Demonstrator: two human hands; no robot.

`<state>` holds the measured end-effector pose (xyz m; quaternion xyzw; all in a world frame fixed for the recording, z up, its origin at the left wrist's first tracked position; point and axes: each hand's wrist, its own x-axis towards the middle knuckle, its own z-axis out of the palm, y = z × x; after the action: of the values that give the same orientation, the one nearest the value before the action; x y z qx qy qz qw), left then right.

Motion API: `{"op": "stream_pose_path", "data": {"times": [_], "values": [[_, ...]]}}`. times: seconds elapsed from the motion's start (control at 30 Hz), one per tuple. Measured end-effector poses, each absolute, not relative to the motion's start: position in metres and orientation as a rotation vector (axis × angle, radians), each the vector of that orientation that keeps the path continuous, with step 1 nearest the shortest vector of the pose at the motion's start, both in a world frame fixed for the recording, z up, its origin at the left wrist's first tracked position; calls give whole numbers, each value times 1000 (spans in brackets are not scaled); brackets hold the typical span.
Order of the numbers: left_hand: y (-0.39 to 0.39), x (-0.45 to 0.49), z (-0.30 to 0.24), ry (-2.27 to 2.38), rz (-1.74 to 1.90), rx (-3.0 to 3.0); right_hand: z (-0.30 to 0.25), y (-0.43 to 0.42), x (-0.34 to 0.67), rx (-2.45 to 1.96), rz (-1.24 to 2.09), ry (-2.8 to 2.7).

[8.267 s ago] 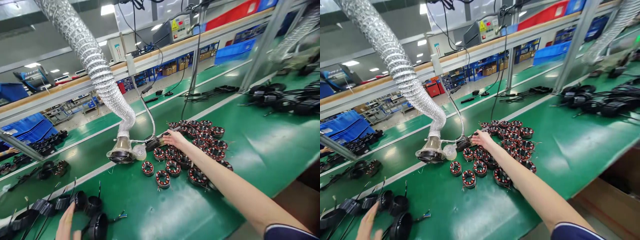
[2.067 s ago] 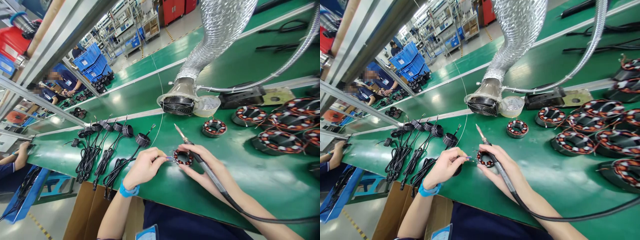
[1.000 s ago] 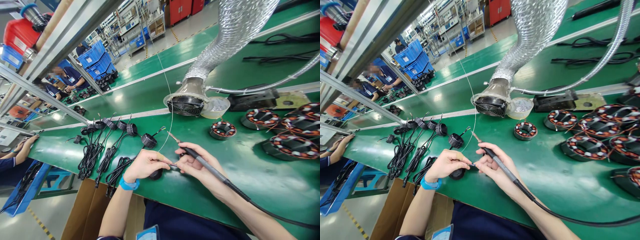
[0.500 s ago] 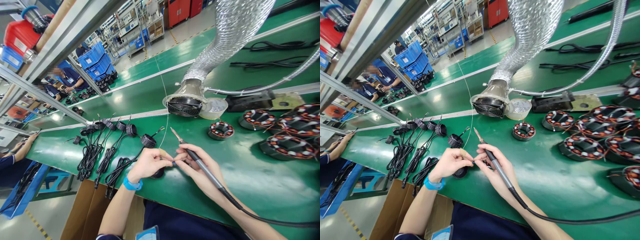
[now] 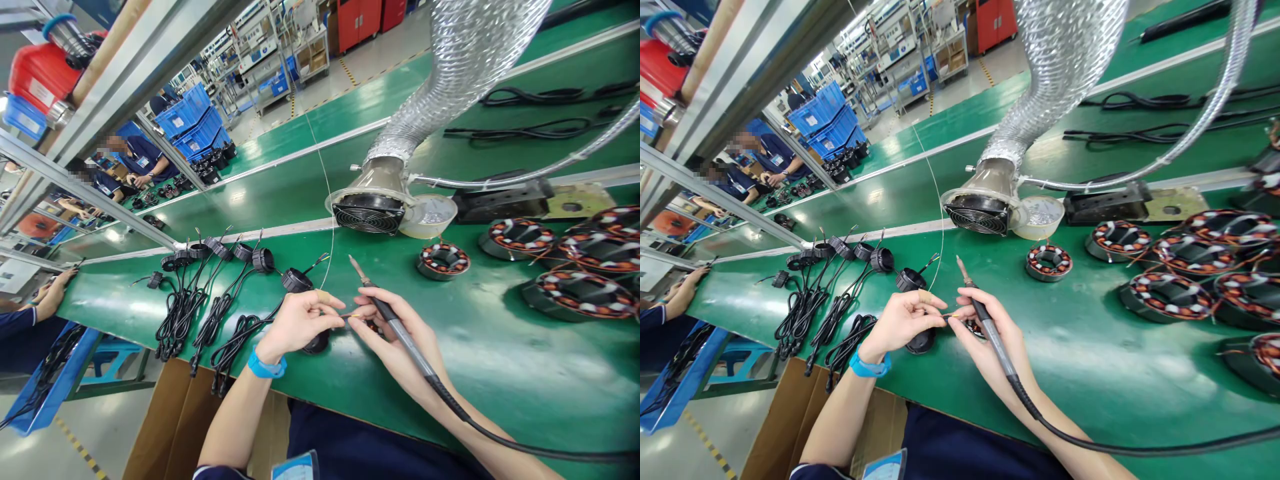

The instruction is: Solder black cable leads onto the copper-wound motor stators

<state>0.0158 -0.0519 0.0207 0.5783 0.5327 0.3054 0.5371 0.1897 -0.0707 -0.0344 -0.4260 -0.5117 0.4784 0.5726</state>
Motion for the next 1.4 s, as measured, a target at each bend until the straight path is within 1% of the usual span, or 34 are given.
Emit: {"op": "stream_pose_path", "data": {"times": [0.13,0.27,0.37,0.43,0.73,0.87,1.0,1.23,1.4], "values": [[-49,19,22,1225,735,1404,-34,-70,191,-1010,1031,-1269],[-44,23,24,1219,721,1437,-25,-66,195,-1035,793,-1404],[-42,27,26,1204,653,1577,-18,-63,195,-991,644,-1481],[-42,28,26,1215,590,1679,-17,-61,194,-940,600,-1522],[-39,27,30,1284,442,1793,-27,-59,203,-899,712,-1471],[-37,31,35,1207,413,1666,-28,-60,204,-933,789,-1419],[-35,35,34,1225,476,1482,-30,-59,202,-968,800,-1400],[-29,40,22,1434,642,1400,-27,-56,211,-1090,707,-1310],[-32,47,20,1544,553,1469,-30,-62,229,-1134,743,-1205]]}}
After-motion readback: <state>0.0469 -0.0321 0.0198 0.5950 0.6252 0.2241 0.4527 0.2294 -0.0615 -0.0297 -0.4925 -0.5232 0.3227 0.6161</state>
